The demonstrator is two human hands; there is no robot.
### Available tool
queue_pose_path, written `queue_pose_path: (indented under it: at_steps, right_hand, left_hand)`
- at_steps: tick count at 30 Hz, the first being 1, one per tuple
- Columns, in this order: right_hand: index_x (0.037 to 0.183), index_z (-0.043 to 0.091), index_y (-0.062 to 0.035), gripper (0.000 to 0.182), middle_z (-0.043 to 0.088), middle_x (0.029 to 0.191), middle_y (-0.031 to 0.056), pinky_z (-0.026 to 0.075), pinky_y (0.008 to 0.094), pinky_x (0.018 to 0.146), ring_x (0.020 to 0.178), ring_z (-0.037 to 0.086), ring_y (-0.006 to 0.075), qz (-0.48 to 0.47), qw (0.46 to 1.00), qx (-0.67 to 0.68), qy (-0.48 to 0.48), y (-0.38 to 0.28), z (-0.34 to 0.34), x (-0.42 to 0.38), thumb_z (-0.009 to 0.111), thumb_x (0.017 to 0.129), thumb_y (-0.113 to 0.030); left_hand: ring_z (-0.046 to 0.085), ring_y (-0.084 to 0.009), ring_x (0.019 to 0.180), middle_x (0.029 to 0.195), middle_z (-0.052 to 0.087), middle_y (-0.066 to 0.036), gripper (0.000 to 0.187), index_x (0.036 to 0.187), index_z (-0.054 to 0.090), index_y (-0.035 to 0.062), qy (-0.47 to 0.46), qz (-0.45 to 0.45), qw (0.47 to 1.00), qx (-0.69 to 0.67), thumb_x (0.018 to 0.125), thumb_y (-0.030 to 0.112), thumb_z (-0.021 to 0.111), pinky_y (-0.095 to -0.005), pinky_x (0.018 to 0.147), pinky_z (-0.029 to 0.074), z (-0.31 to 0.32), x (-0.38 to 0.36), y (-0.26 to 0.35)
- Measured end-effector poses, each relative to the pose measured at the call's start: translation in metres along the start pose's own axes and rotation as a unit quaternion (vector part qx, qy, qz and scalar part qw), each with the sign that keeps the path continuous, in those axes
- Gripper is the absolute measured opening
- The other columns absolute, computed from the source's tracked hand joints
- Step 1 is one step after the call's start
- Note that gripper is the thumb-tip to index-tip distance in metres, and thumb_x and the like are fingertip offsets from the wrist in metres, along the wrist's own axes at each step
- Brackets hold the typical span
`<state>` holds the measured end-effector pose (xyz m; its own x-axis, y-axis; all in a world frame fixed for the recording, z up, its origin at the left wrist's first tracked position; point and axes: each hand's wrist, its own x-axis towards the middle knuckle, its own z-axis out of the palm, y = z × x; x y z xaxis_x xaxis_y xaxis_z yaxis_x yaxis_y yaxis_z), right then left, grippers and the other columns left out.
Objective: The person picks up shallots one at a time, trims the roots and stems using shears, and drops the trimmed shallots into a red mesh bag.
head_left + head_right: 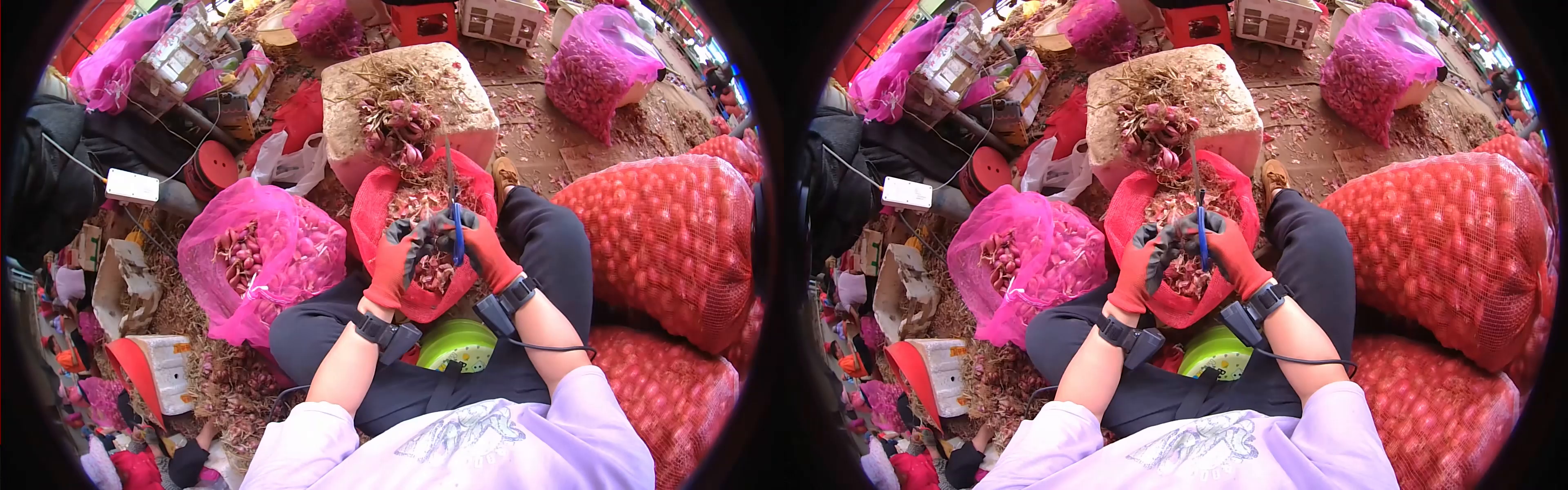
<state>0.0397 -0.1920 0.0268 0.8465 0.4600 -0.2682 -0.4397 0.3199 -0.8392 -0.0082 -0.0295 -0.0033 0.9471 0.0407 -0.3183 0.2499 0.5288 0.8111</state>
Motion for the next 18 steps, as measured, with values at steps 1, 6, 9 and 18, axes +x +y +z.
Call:
queue_pose_path:
  at_steps: [1, 6, 9, 18]
  right_hand:
    - [0.093, 0.062, -0.002, 0.016, 0.064, 0.084, 0.0019, 0.049, 0.0225, 0.063, 0.072, 0.059, 0.0067, -0.017, 0.999, -0.03, -0.003, 0.005, 0.0, 0.002, 0.067, 0.082, -0.012]
    - [0.093, 0.061, -0.0025, 0.017, 0.063, 0.081, 0.0011, 0.047, 0.0208, 0.061, 0.068, 0.057, 0.0047, -0.088, 0.983, -0.164, 0.007, 0.008, -0.003, 0.0, 0.069, 0.08, -0.011]
    - [0.095, 0.062, -0.0024, 0.017, 0.063, 0.078, 0.0026, 0.049, 0.0214, 0.058, 0.064, 0.058, 0.0079, -0.02, 0.996, -0.087, 0.024, 0.004, -0.008, 0.0, 0.067, 0.081, -0.011]
    - [0.104, 0.061, -0.0013, 0.028, 0.065, 0.082, 0.0031, 0.049, 0.0254, 0.064, 0.067, 0.06, 0.0131, -0.077, 0.986, -0.139, 0.041, 0.001, 0.003, -0.002, 0.068, 0.082, -0.016]
  left_hand:
    - [0.057, -0.0046, 0.068, 0.084, 0.063, 0.001, 0.016, 0.101, 0.061, 0.0073, 0.001, -0.014, 0.999, -0.043, 0.091, 0.02, 0.058, -0.0185, 0.06, 0.046, 0.005, -0.004, 0.006]
    - [0.057, -0.006, 0.07, 0.084, 0.063, 0.0, 0.019, 0.103, 0.06, 0.0068, -0.019, -0.052, 0.997, -0.06, 0.093, 0.023, 0.057, -0.0166, 0.061, 0.048, 0.007, -0.009, 0.011]
    - [0.059, -0.0085, 0.077, 0.09, 0.062, -0.002, 0.019, 0.105, 0.059, 0.005, -0.063, -0.12, 0.964, -0.227, 0.094, 0.02, 0.053, -0.0184, 0.066, 0.051, -0.003, -0.008, 0.001]
    - [0.06, -0.0141, 0.089, 0.102, 0.06, -0.005, 0.027, 0.117, 0.049, 0.0053, -0.085, 0.009, 0.985, -0.15, 0.094, 0.019, 0.054, -0.0236, 0.075, 0.053, 0.013, -0.008, 0.006]
